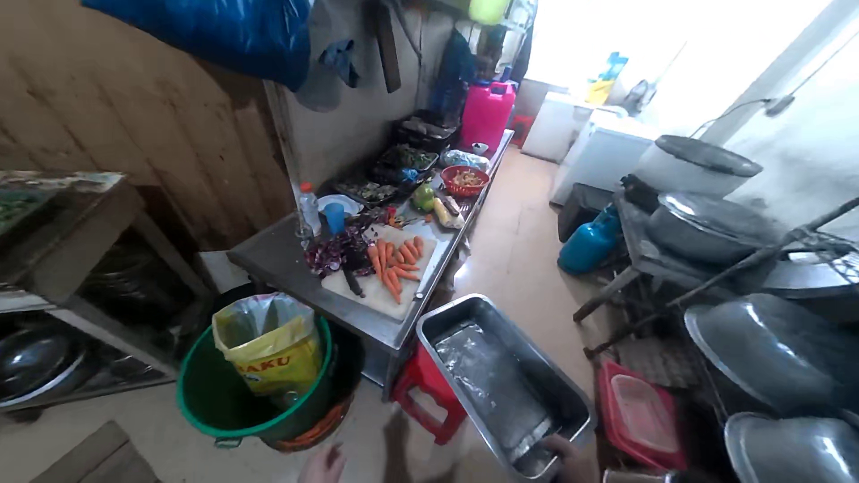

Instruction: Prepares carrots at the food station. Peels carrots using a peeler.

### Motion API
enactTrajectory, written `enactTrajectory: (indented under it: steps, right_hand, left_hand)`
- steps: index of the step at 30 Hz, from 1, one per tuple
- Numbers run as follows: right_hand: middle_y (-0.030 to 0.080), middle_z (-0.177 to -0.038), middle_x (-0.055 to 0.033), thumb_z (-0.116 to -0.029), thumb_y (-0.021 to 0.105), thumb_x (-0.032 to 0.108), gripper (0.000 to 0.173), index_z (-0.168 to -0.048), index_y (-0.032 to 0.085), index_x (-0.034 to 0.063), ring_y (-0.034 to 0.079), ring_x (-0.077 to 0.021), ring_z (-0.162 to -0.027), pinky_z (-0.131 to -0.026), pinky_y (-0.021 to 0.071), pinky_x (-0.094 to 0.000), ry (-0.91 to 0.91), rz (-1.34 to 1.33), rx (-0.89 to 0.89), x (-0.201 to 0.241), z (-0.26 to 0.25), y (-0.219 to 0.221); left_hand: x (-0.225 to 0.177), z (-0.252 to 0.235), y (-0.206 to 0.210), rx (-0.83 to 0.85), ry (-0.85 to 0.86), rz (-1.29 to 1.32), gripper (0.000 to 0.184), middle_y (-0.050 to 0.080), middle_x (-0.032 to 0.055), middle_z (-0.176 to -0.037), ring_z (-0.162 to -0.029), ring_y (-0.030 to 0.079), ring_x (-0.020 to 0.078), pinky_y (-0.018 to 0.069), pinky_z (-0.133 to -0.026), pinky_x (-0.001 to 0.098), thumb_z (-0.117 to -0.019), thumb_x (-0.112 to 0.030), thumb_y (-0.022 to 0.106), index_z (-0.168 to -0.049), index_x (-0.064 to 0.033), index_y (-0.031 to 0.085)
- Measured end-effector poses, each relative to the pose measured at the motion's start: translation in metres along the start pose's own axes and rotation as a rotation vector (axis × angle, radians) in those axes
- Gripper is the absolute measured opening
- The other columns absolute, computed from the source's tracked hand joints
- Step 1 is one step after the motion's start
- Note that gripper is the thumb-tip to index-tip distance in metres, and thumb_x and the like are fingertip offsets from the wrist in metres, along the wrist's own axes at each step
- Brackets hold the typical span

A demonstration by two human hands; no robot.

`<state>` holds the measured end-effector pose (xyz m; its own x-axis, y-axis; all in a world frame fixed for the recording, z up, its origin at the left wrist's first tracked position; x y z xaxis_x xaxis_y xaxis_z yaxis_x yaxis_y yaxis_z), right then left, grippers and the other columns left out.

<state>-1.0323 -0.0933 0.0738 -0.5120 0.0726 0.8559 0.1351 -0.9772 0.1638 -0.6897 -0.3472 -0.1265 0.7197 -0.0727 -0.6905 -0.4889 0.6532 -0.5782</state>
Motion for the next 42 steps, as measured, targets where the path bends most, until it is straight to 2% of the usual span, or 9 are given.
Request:
enactTrajectory:
  steps: [3,6,10,15,20,27,33,40,42]
  right_hand:
    - [0.065,-0.080,-0.0106,-0.0838,0.055,-0.002,0.024,-0.107,0.054,-0.0001,0.066,-0.0179,-0.067,-0.058,0.0589,-0.0386,-0.017,0.008,-0.001,0.025,-0.056,0.020]
    - [0.065,-0.080,-0.0109,-0.0854,0.055,0.000,0.019,-0.104,0.057,0.0002,0.067,-0.0182,-0.067,-0.058,0.0587,-0.0384,-0.016,0.022,0.016,0.043,-0.118,0.043]
    - [0.066,-0.081,-0.0118,-0.0863,0.057,0.005,0.019,-0.105,0.057,0.0007,0.066,-0.0207,-0.068,-0.057,0.0575,-0.0408,0.008,0.045,0.140,0.059,-0.218,0.079]
    - [0.067,-0.092,-0.0157,-0.0842,0.057,0.005,0.030,-0.114,0.057,0.0008,0.069,-0.0248,-0.077,-0.061,0.0588,-0.0436,0.059,0.041,0.247,0.082,-0.310,0.153]
    - [0.067,-0.097,-0.0185,-0.0885,0.056,0.007,0.030,-0.118,0.055,-0.0005,0.069,-0.0272,-0.081,-0.064,0.0585,-0.0459,0.062,0.067,0.282,0.096,-0.387,0.239]
    - [0.066,-0.089,-0.0169,-0.0934,0.056,0.005,0.019,-0.111,0.057,-0.0024,0.068,-0.0254,-0.075,-0.063,0.0590,-0.0435,-0.001,0.106,0.336,0.088,-0.456,0.355]
    - [0.066,-0.101,-0.0214,-0.0937,0.056,0.008,0.030,-0.122,0.056,-0.0010,0.067,-0.0300,-0.083,-0.067,0.0577,-0.0480,0.097,0.134,0.367,0.074,-0.479,0.438]
    - [0.060,-0.096,-0.0135,-0.0937,0.058,0.015,0.028,-0.119,0.054,0.0041,0.059,-0.0215,-0.071,-0.057,0.0513,-0.0387,0.183,0.296,0.419,0.081,-0.488,0.493]
    - [0.060,-0.109,-0.0186,-0.0960,0.056,0.015,0.035,-0.128,0.052,0.0027,0.062,-0.0273,-0.084,-0.066,0.0553,-0.0441,0.226,0.303,0.449,0.080,-0.493,0.504]
  left_hand:
    - [-0.111,-0.079,-0.007,-0.031,0.118,-0.024,0.040,0.070,0.0104,-0.126,-0.117,0.067,0.0244,0.0510,-0.107,0.0480,-0.1011,-0.031,0.062,-0.136,-0.0121,0.065]
    - [-0.181,-0.126,0.001,-0.121,0.139,-0.036,0.040,0.065,0.0101,-0.134,-0.122,0.063,0.0236,0.0496,-0.108,0.0452,-0.1003,-0.031,0.060,-0.136,-0.0142,0.065]
    - [-0.223,-0.180,0.022,-0.417,0.134,-0.094,0.043,0.059,0.0111,-0.141,-0.129,0.058,0.0276,0.0492,-0.108,0.0489,-0.0948,-0.029,0.066,-0.136,-0.0147,0.065]
    - [-0.259,-0.234,0.035,-0.637,0.036,-0.125,0.056,0.046,0.0212,-0.154,-0.141,0.047,0.0374,0.0409,-0.117,0.0505,-0.0948,-0.032,0.068,-0.144,-0.0057,0.057]
    - [-0.267,-0.274,0.045,-0.693,-0.102,-0.153,0.071,0.033,0.0274,-0.161,-0.149,0.033,0.0433,0.0306,-0.121,0.0563,-0.0982,-0.040,0.062,-0.153,0.0002,0.042]
    - [-0.254,-0.285,0.065,-0.794,-0.031,-0.300,0.085,0.033,0.0259,-0.162,-0.151,0.027,0.0461,0.0248,-0.119,0.0679,-0.0939,-0.060,0.055,-0.154,-0.0008,0.043]
    - [-0.253,-0.285,0.067,-0.804,-0.074,-0.354,0.090,0.033,0.0264,-0.162,-0.151,0.027,0.0461,0.0237,-0.120,0.0668,-0.0922,-0.063,0.055,-0.155,-0.0004,0.041]
    - [-0.256,-0.285,0.066,-0.840,-0.098,-0.487,0.084,0.040,0.0235,-0.158,-0.149,0.034,0.0438,0.0298,-0.119,0.0625,-0.0955,-0.065,0.046,-0.153,-0.0033,0.045]
    - [-0.260,-0.283,0.063,-0.795,-0.132,-0.475,0.085,0.037,0.0233,-0.161,-0.151,0.030,0.0442,0.0270,-0.120,0.0629,-0.0948,-0.064,0.048,-0.153,-0.0026,0.044]
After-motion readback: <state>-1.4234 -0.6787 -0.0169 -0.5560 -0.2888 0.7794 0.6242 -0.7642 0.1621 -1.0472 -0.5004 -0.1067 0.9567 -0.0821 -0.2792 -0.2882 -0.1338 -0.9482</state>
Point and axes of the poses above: each hand's wrist, its own z-axis away from the middle knuckle, its own y-axis out of the palm, x = y × z, the point moved 3 cm from there along -z, towards the middle knuckle
